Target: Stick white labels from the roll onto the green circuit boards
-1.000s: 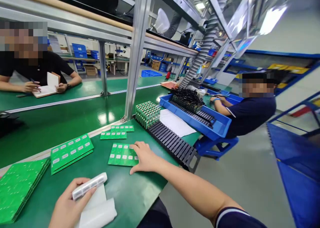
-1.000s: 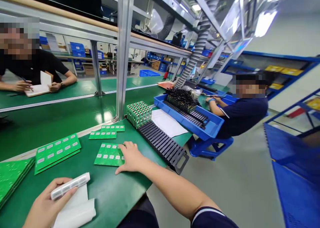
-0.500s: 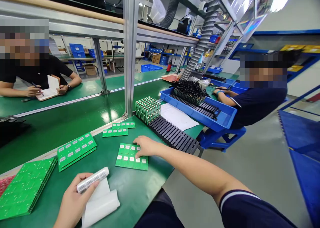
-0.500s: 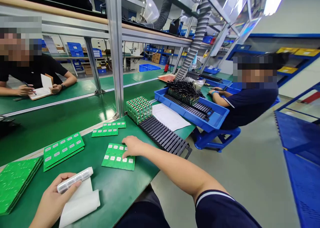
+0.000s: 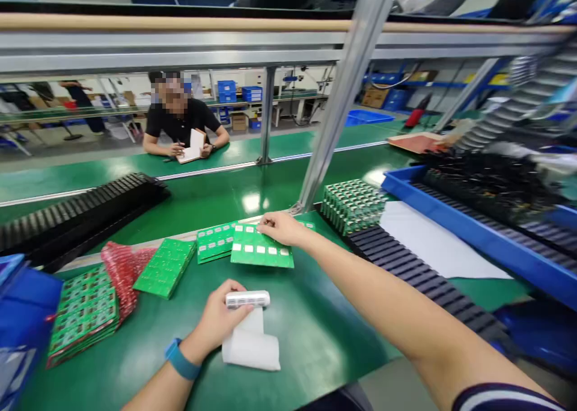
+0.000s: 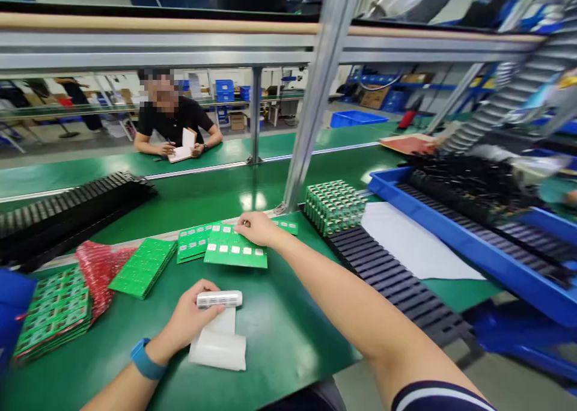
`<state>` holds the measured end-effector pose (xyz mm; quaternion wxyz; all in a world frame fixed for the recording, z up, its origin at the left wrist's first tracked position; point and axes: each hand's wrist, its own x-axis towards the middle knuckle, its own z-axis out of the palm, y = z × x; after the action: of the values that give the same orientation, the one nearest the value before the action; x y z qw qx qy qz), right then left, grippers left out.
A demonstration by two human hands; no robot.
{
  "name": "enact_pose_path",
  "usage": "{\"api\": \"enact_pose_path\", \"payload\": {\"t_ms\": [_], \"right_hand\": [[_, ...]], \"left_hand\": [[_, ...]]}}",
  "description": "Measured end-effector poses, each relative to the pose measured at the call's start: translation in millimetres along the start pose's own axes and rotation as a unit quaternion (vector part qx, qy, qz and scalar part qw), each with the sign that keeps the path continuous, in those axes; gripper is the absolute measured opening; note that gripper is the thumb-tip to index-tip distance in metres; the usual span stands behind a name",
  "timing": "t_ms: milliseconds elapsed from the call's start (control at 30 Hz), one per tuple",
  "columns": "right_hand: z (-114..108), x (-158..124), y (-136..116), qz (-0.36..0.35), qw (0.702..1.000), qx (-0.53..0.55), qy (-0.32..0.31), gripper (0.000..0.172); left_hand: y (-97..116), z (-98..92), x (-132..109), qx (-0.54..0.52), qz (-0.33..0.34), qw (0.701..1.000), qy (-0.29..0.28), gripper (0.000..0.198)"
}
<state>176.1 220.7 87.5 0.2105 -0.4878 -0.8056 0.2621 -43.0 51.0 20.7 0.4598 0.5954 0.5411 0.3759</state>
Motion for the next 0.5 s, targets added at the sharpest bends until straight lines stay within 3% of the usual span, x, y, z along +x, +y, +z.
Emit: {"api": "enact_pose_path", "payload": {"t_ms": [133,233,367,500], "right_hand": [[37,68,-29,-0.051,0.999,-0.015,0.008,0.020],[63,102,-39,-0.080,0.996,-0.035,-0.017,0.021],[74,108,-50,-0.092,0.990,-0.097,-0.045,0.023],[65,98,-49,-0.078,0.979,-0.184,-0.042,0.036]], "left_hand": [[-2,1.3,-2,-0.013,-0.012,1.000,0.001,0.024],[-3,-0.9,1,-0.018,-0.014,1.000,0.000,0.024],[-4,-0.8,1,-0.028,0.017,0.999,-0.013,0.025],[-24,1.9,6,-0.014,0.038,0.997,0.059,0.035]]}}
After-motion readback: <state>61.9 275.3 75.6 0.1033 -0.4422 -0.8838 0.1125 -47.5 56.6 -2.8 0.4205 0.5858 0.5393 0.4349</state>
